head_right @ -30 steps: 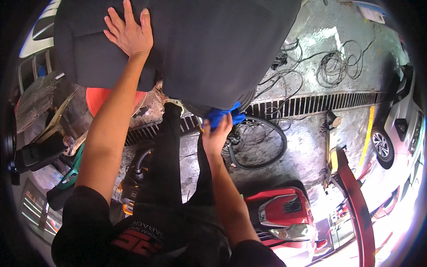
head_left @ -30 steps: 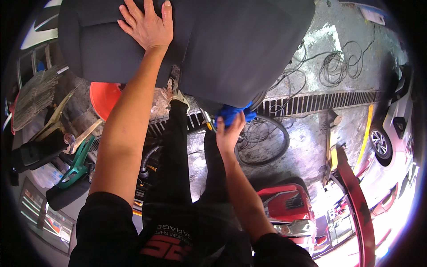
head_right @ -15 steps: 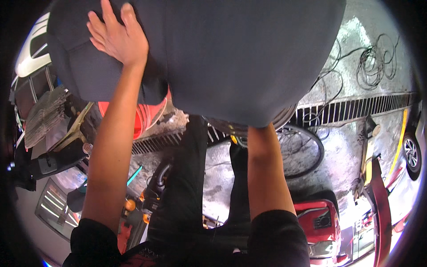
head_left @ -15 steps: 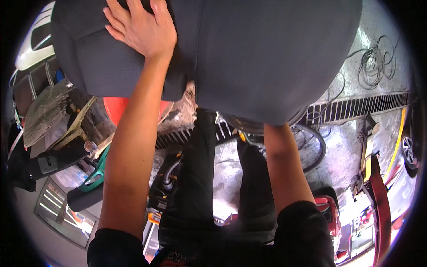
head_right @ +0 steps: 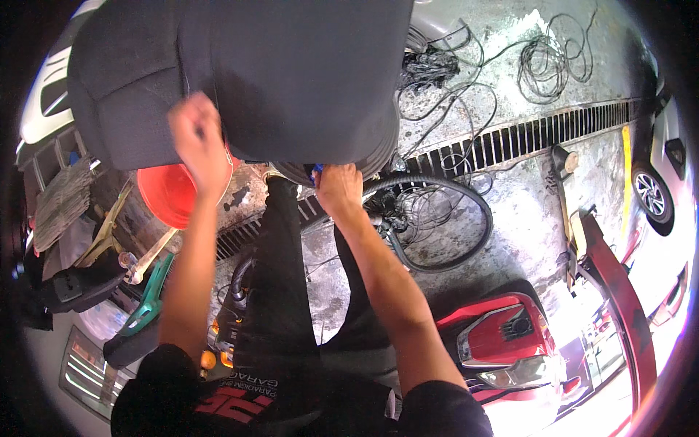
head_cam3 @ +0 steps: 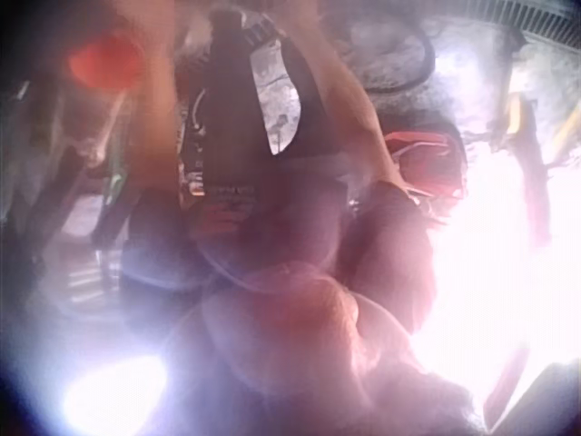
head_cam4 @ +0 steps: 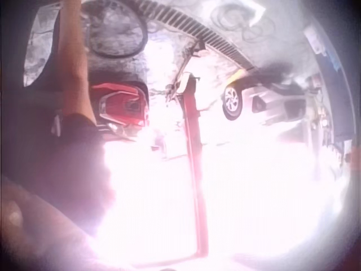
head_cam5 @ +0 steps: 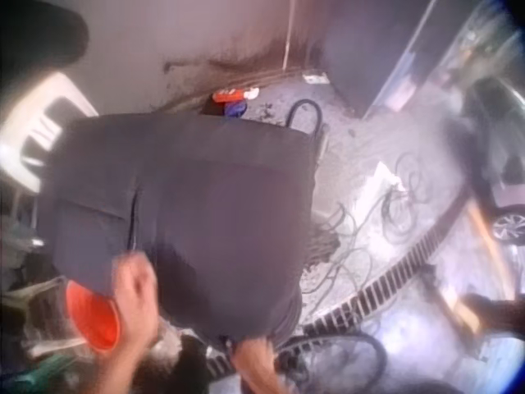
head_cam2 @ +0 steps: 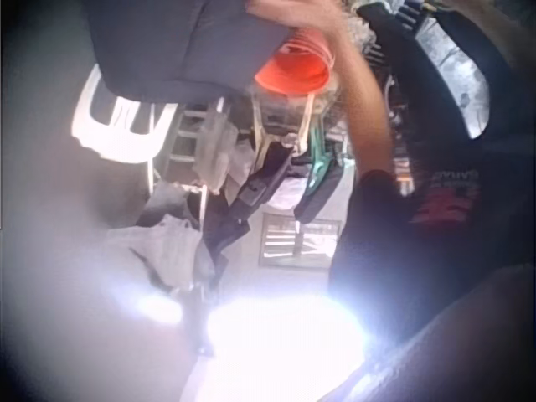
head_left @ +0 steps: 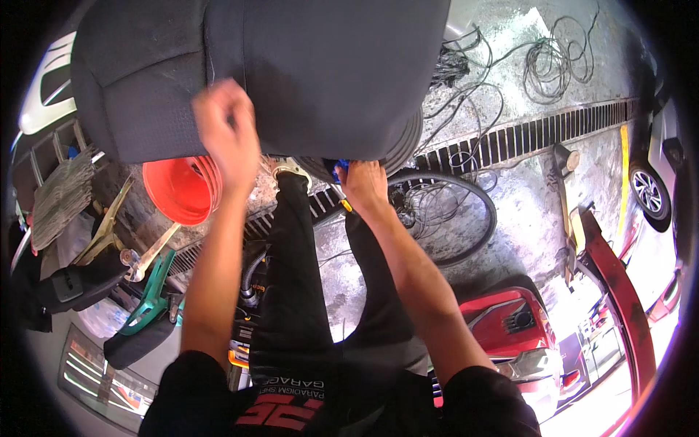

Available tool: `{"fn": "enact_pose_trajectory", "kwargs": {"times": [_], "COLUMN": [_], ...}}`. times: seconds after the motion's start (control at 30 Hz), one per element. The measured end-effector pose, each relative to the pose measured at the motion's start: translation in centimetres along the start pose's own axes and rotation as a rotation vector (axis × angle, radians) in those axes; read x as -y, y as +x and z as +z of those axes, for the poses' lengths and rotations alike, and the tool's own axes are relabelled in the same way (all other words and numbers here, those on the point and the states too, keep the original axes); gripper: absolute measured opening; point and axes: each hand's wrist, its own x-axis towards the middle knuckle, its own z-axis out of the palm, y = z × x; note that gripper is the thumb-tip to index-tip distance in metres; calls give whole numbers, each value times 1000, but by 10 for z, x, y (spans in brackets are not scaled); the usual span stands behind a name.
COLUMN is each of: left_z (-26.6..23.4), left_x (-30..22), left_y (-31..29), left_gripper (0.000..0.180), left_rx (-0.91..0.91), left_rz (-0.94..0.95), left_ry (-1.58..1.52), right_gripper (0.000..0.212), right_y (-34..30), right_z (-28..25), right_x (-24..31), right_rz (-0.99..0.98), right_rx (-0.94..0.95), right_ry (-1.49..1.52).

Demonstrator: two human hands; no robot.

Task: The person uses a steam cleaner to clean a gray car seat placed on a white plastic chair, then wipes the seat with a blue microfiber cloth. The person repeats the steam cleaning and wiping steps across different areas of the seat.

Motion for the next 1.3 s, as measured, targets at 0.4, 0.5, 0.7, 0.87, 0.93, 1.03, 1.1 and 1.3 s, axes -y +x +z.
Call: {"fn": "enact_pose_trajectory", "kwargs": {"times": [0.4, 0.5, 0.7, 0.87, 0.93, 1.03, 1.1, 1.3], "left_z": [54, 59, 81, 91, 96, 101, 100, 81], "left_x": [-3, -6, -30, -20, -30, -27, -34, -37], "left_y": [-194, -192, -195, -194, -187, -186, -182, -188], "left_gripper": [72, 72, 37, 53, 65, 70, 69, 87], "left_rx": [292, 331, 77, 200, 258, 330, 332, 417], "left_rz": [-1319, -1292, -1220, -957, -943, -1066, -1112, -1062], "left_ry": [-1441, -1410, -700, -298, -169, -30, -53, 31], "right_gripper": [44, 54, 64, 32, 37, 44, 46, 38], "right_y": [-77, -70, -73, -47, -45, -39, -34, -54], "right_z": [-49, -7, 19, 25, 21, 17, 11, 2], "right_x": [23, 16, 28, 20, 11, 8, 8, -1], "right_rz": [116, 68, 237, 300, 431, 499, 496, 364], "right_rx": [115, -249, -409, -515, -404, -344, -317, -108], "right_ry": [1299, 1119, 1085, 1123, 923, 783, 735, 1364]}}
